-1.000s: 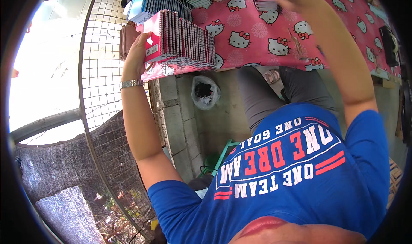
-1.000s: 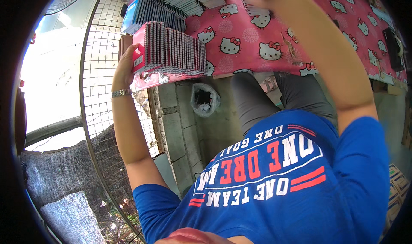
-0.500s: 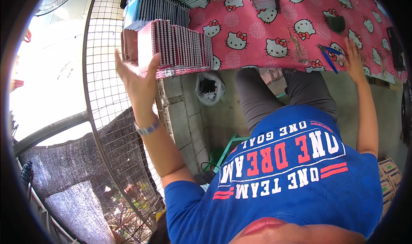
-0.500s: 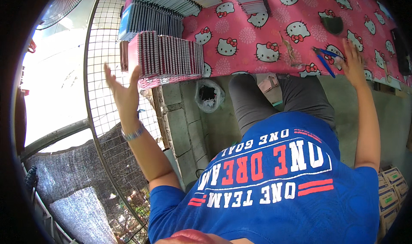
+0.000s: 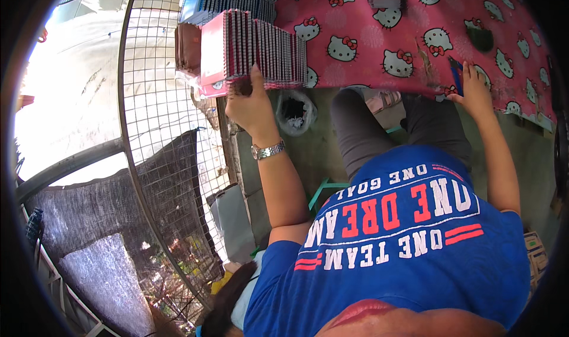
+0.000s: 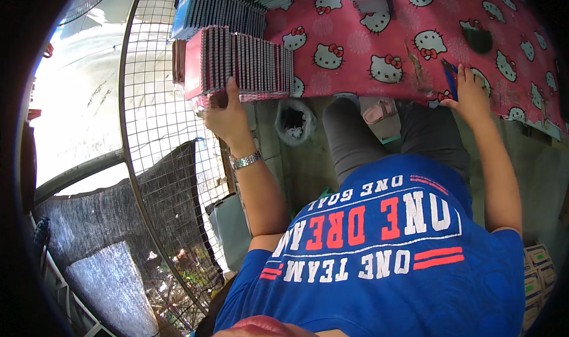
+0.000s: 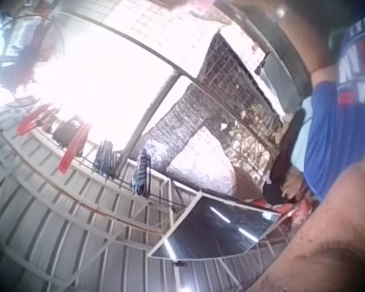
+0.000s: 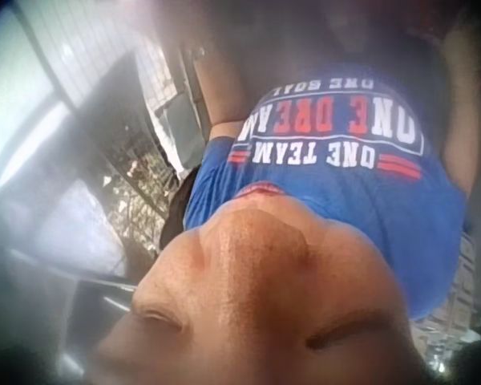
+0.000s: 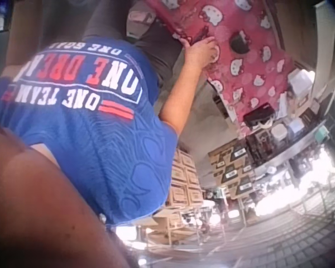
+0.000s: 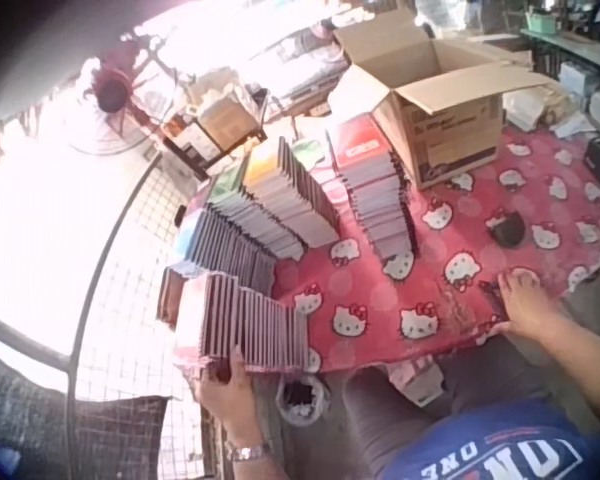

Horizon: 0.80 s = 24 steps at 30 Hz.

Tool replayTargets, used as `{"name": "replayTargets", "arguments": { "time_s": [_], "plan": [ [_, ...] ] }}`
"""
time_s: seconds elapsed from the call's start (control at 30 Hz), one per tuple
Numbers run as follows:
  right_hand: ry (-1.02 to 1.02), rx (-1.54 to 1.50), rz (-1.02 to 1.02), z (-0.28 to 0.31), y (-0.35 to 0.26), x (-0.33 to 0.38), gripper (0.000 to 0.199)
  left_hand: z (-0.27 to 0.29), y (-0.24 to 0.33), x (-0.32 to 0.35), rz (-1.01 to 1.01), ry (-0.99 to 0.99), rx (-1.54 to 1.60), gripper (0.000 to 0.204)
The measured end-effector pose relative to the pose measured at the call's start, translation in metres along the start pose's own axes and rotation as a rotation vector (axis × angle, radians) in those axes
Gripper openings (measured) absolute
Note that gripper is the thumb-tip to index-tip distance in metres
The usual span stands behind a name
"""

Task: The person picks up spiral notebooks from a stack, uses a blue tool to trim the ends of the metal binding coils, and places the finished notebooks into a separate stack.

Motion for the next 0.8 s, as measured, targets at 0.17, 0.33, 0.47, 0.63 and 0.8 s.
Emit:
{"name": "replayTargets", "arguments": {
  "time_s": [0.17, 0.33, 0.47, 0.63, 0.8],
  "plan": [
    [-0.193, -0.282, -0.063, 0.003, -0.01, -0.014, 0.068, -0.004, -0.009, -0.006, -0.028, -0.008, -0.001, 0.038],
    [0.103, -1.005, 0.222, 0.067, -0.117, -0.066, 0.043, 0.0, -0.015, -0.003, -0.078, -0.09, 0.064, 0.032],
    [0.163, -1.075, 0.572, 0.165, -0.243, -0.09, 0.039, 0.026, -0.019, -0.006, 0.111, -0.064, 0.203, 0.032],
    [0.601, -0.769, 0.854, 0.221, -0.325, -0.111, 0.039, 0.033, -0.008, -0.024, -0.059, -0.081, 0.163, 0.025],
    [0.778, -0.626, 0.891, 0.218, -0.347, -0.112, 0.028, 0.027, -0.006, -0.021, -0.027, -0.163, 0.161, 0.019]
  ]
}}
Point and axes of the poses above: each hand's wrist, its own x-axis away from the middle knuckle, its own z-axis out of the back of the hand, y = z × x, the point moved 7 cm from there along -x, towards the middle knuckle, and after that the axes turned 13 degrees about y, right-handed, at the moved point
